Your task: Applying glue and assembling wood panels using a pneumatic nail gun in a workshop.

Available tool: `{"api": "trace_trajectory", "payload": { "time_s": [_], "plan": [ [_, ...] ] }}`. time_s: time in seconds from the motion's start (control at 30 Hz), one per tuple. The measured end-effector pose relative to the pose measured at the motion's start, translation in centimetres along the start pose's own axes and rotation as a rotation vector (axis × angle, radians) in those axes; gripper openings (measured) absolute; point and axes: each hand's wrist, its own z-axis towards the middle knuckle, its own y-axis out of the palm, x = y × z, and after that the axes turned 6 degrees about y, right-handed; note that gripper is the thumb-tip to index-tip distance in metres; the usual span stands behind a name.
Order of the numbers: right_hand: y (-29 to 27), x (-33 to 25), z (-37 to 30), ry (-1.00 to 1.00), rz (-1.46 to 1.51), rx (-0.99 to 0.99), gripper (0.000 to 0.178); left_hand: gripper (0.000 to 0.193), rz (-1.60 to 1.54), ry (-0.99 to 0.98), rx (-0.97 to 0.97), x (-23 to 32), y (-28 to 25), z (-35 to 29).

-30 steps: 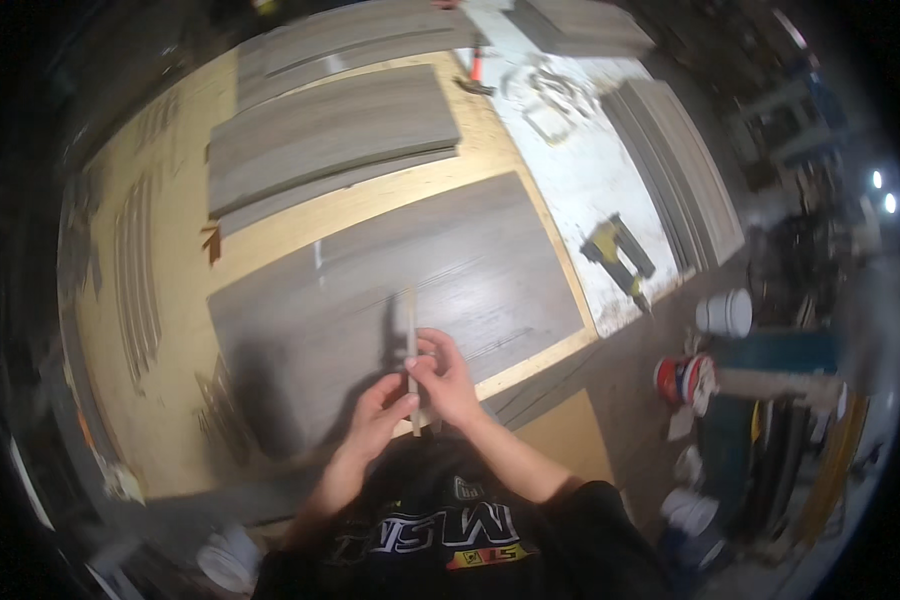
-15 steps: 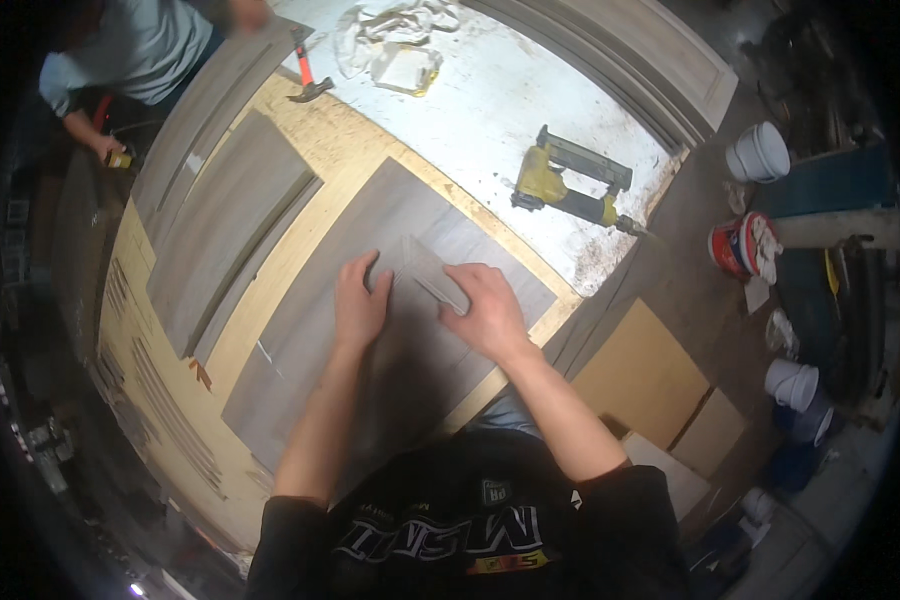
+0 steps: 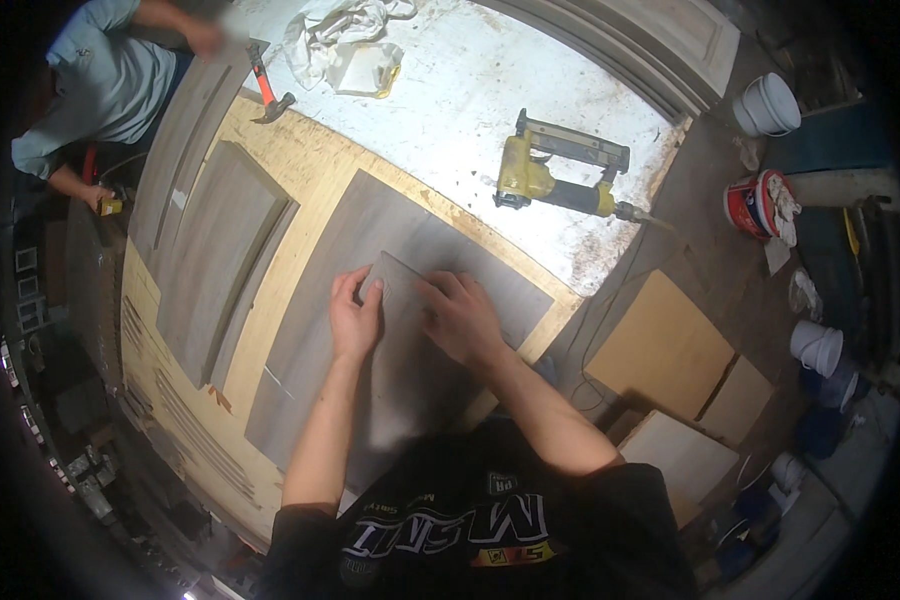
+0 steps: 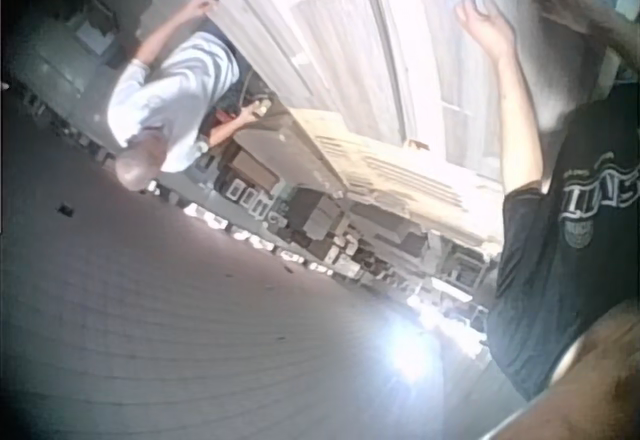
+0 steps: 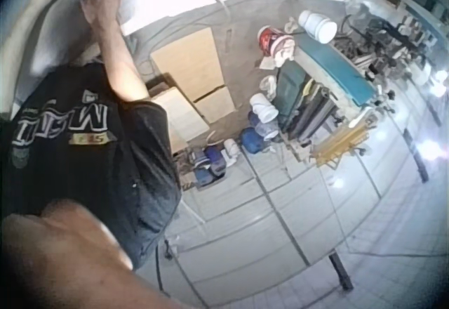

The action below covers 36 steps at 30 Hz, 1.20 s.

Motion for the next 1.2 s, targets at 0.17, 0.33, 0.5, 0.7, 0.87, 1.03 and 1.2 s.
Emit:
{"api": "trace_trajectory", "payload": {
  "time_s": [0.17,0.33,0.5,0.7,0.87,1.03,1.2],
  "plan": [
    [-0.1,-0.1,0.4,0.003,-0.007,-0.018,0.050,0.028,-0.003,-0.016,-0.015,0.5,-0.1,0.1],
    [0.1,0.3,0.3,-0.018,-0.025,-0.002,0.049,0.030,0.054,0.059,-0.010,-0.7,0.1,0.0],
    [-0.2,0.4,0.2,0.004,-0.022,-0.021,0.051,0.029,0.033,-0.009,-0.024,0.2,0.3,0.2],
    [-0.9,0.2,0.3,0.015,-0.027,-0.064,0.052,0.028,0.147,-0.001,-0.014,0.5,1.5,1.3],
    [-0.9,0.8,0.1,0.005,-0.015,-0.038,0.052,0.028,0.032,-0.031,0.007,-0.1,2.1,1.4],
    [-2.1,1.3,-0.8,0.092,0.230,0.174,0.040,0.029,0.043,-0.032,-0.018,-0.1,2.0,1.5],
    [-7.9,1.9,-8.7,0.803,0.330,0.151,0.027,0.032,0.086,-0.035,-0.023,0.2,1.8,1.3]
  ]
}}
